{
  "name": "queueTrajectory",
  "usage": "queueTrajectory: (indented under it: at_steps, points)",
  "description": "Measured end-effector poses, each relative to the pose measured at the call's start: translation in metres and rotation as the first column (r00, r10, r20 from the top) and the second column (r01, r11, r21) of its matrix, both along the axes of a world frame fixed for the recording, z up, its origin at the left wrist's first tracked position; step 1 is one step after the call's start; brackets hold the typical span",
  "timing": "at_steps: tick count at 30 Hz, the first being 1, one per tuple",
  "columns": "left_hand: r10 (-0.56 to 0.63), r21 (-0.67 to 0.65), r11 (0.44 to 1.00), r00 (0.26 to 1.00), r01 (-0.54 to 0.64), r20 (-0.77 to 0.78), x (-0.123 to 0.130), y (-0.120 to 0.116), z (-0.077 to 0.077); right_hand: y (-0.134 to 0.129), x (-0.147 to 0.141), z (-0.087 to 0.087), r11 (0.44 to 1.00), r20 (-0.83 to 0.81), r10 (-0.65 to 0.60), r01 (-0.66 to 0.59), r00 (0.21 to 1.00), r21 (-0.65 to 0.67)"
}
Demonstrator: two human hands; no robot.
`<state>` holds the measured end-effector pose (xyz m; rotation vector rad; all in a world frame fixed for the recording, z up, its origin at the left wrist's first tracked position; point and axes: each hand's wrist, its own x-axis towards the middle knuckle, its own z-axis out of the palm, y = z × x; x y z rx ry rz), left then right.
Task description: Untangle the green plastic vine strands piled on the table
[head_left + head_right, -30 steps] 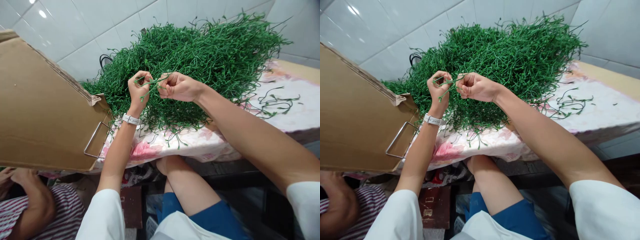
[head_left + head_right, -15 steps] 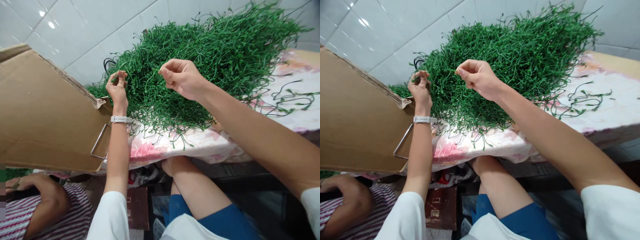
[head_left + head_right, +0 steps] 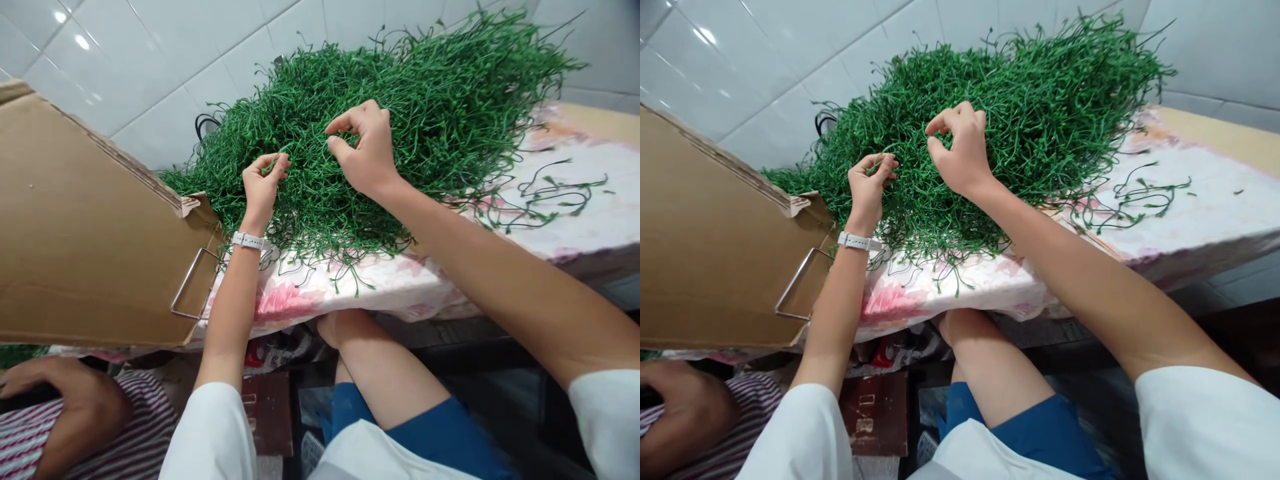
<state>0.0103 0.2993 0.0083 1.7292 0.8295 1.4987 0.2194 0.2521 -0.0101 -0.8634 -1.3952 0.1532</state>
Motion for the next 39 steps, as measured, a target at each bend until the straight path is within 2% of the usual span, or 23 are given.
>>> queueTrajectory:
  at_steps: [2,4,10,18,21,26,32,39]
  points:
    - [-0.020,-0.028,0.999,0.999,0.021,0.028,0.000,0.003,-0.002,-0.011,-0.006,0.003,0.994,0.078,-0.109,0.110,0.991,-0.009]
    - [-0.044,-0.062,0.997,0.996,0.048,0.075,0.000,0.005,-0.003,-0.017,-0.011,0.005,0.991,0.152,-0.130,0.133,0.980,-0.011]
    - [-0.088,-0.171,0.978,0.976,0.123,0.198,-0.005,-0.001,0.007,-0.020,-0.017,0.001,0.999,0.312,-0.032,0.037,0.950,-0.009]
    - [-0.197,-0.115,0.970,0.967,0.216,0.159,-0.001,-0.004,0.010,-0.028,-0.031,-0.005,1.000,0.423,0.015,-0.003,0.906,-0.029]
    - [-0.219,-0.126,0.961,0.957,0.245,0.191,0.004,-0.012,0.010,-0.028,-0.032,-0.004,0.998,0.402,0.034,-0.012,0.915,-0.058]
    - [-0.185,-0.189,0.953,0.950,0.236,0.251,0.001,-0.015,0.013,-0.026,-0.028,0.000,0.992,0.290,0.097,-0.069,0.952,-0.104]
    - [-0.104,-0.187,0.971,0.965,0.151,0.242,-0.013,0.003,0.011,-0.023,-0.027,-0.001,0.988,0.164,0.106,-0.085,0.981,-0.130]
    - [-0.101,-0.109,0.987,0.984,0.118,0.149,-0.029,0.023,0.005,-0.023,-0.028,0.002,0.970,0.028,0.190,-0.183,0.981,-0.163]
